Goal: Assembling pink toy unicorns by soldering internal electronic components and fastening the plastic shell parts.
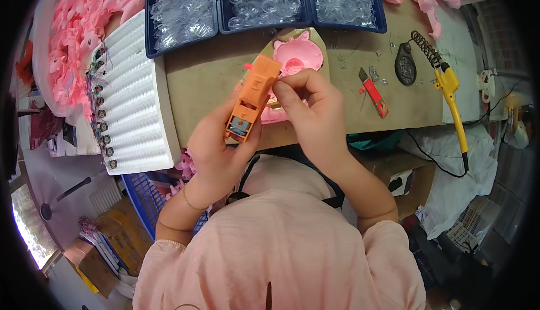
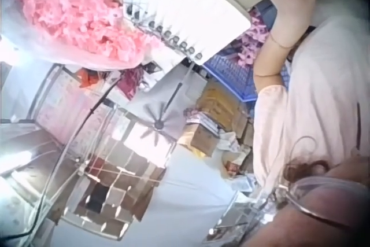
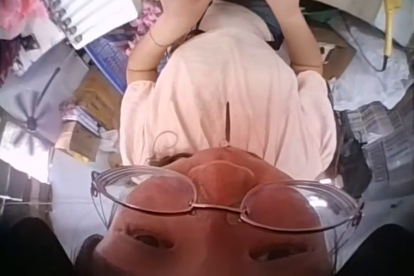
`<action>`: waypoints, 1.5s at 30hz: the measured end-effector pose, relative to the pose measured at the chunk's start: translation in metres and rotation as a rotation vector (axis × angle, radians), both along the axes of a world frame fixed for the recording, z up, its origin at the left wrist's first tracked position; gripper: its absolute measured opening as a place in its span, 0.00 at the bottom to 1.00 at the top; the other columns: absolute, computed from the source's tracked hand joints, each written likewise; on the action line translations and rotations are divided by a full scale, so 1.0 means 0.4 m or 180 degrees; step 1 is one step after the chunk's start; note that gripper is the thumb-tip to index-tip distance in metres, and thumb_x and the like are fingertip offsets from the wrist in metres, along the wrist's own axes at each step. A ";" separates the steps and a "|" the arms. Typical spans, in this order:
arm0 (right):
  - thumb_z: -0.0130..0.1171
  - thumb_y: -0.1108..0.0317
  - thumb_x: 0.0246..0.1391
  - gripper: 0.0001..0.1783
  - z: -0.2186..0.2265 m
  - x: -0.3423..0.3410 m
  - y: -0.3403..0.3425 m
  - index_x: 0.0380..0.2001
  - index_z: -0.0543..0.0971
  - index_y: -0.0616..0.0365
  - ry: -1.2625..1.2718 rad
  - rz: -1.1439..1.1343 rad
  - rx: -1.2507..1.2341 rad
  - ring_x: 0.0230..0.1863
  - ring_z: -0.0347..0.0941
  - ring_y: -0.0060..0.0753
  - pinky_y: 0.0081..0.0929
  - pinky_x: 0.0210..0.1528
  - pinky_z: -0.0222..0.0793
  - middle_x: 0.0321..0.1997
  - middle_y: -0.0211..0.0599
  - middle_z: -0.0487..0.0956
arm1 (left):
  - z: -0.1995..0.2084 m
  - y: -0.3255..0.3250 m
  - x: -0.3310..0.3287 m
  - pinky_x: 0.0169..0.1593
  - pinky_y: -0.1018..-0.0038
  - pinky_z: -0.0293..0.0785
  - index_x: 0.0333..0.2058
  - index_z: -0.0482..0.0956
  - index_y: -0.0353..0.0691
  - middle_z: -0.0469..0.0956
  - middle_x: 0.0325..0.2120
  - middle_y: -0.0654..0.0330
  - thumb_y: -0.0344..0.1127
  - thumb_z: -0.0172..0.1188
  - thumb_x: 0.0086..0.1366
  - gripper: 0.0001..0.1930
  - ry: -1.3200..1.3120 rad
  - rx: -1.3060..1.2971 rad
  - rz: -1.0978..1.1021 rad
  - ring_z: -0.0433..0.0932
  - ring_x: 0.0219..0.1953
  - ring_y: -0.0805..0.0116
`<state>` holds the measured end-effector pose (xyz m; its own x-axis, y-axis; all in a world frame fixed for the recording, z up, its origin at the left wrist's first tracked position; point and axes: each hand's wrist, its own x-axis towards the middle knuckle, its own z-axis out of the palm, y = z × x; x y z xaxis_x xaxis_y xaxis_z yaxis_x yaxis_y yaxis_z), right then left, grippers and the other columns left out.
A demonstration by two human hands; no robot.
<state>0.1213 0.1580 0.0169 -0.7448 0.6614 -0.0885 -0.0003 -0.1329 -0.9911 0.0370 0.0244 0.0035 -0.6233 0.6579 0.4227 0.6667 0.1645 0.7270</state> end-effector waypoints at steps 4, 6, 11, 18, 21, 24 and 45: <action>0.57 0.73 0.54 0.05 0.033 0.038 0.051 0.32 0.74 0.63 -0.0510 0.0618 -0.1706 0.34 0.71 0.18 0.16 0.37 0.67 0.34 0.34 0.74 | 0.026 -0.019 -0.026 0.40 0.71 0.74 0.48 0.73 0.37 0.76 0.44 0.52 0.25 0.65 0.40 0.30 -0.0051 -0.0246 -0.0469 0.78 0.40 0.58; 0.60 0.71 0.50 0.09 0.052 0.058 0.034 0.35 0.75 0.63 -0.0470 0.0293 0.0485 0.36 0.71 0.24 0.20 0.37 0.67 0.35 0.35 0.74 | 0.051 -0.034 -0.061 0.41 0.70 0.74 0.48 0.73 0.37 0.76 0.45 0.52 0.26 0.64 0.40 0.30 -0.0161 -0.0291 -0.0861 0.78 0.41 0.58; 0.65 0.69 0.41 0.19 0.100 0.080 0.084 0.39 0.76 0.62 0.0319 0.1557 0.3328 0.34 0.71 0.33 0.26 0.34 0.67 0.35 0.37 0.74 | 0.081 -0.061 -0.091 0.43 0.69 0.74 0.45 0.74 0.37 0.76 0.45 0.54 0.30 0.66 0.43 0.25 -0.0335 -0.0095 -0.1913 0.78 0.44 0.59; 0.66 0.67 0.39 0.21 0.089 0.100 0.063 0.39 0.77 0.64 0.0442 0.1732 0.3298 0.32 0.70 0.36 0.29 0.31 0.65 0.34 0.37 0.73 | 0.089 -0.061 -0.040 0.36 0.73 0.76 0.39 0.78 0.40 0.80 0.37 0.59 0.31 0.68 0.44 0.20 -0.0433 0.0090 -0.1656 0.81 0.36 0.63; 0.65 0.67 0.40 0.20 0.078 0.086 0.063 0.39 0.76 0.64 0.0303 0.1640 0.3221 0.33 0.70 0.36 0.29 0.32 0.65 0.34 0.37 0.73 | 0.090 -0.056 -0.033 0.32 0.74 0.75 0.39 0.79 0.40 0.81 0.34 0.59 0.31 0.68 0.43 0.20 -0.0252 0.0025 -0.1380 0.81 0.33 0.63; 0.63 0.65 0.45 0.20 0.057 0.069 0.079 0.41 0.75 0.65 0.0026 0.1659 0.3014 0.38 0.69 0.37 0.29 0.40 0.66 0.38 0.40 0.73 | 0.064 -0.045 -0.047 0.33 0.77 0.75 0.39 0.78 0.37 0.81 0.32 0.58 0.29 0.68 0.45 0.19 -0.0197 -0.0352 -0.1348 0.81 0.32 0.68; 0.70 0.73 0.38 0.20 -0.016 0.126 0.092 0.36 0.74 0.56 0.1050 0.0056 0.4130 0.34 0.73 0.36 0.31 0.35 0.73 0.35 0.35 0.74 | 0.038 0.015 0.055 0.33 0.76 0.75 0.48 0.72 0.31 0.77 0.43 0.52 0.27 0.68 0.37 0.33 0.0129 0.0570 -0.0817 0.80 0.38 0.62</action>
